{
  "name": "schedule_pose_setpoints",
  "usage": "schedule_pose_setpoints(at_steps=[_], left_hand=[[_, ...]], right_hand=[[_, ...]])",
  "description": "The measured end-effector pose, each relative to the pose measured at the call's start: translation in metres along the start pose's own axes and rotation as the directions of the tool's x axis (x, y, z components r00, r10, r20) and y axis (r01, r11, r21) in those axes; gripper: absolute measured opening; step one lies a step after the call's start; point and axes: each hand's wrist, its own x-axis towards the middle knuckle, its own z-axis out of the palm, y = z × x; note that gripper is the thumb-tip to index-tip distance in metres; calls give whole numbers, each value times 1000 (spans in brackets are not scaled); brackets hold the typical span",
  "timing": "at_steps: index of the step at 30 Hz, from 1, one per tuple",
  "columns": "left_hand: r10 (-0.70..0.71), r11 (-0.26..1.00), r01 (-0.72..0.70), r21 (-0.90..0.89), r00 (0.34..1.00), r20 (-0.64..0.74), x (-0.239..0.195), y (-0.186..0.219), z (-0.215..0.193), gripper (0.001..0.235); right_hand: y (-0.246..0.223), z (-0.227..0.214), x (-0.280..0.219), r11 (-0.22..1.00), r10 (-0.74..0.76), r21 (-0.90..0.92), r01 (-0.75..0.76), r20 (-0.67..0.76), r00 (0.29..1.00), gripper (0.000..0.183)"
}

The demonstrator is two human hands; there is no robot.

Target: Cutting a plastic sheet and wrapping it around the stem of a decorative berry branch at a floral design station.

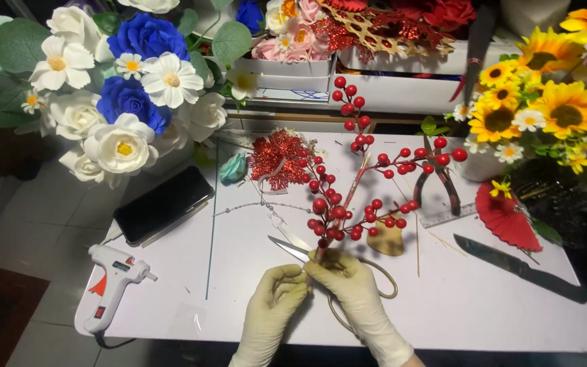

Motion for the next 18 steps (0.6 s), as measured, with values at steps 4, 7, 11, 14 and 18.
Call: schedule_pose_setpoints(at_steps=[4,7,11,14,18], left_hand=[[43,955,-39,295,999,-7,-19,10,15,28],[93,972,-88,219,995,-17,-21,6,21,30],[152,972,-148,182,988,-6,-14,-8,18,22],[114,983,-104,152,992,-60,-16,-11,18,16],[167,985,-165,54,986,-23,-16,-14,11,20]], right_hand=[[-2,1,-8,998,-54,-38,55,40,998,19],[8,-2,-3,988,-130,90,123,84,988,16],[3,3,-10,982,-161,115,151,80,984,15],[0,4,-15,984,-177,41,173,108,978,10],[-12,1,-19,991,-123,74,113,159,980,22]])
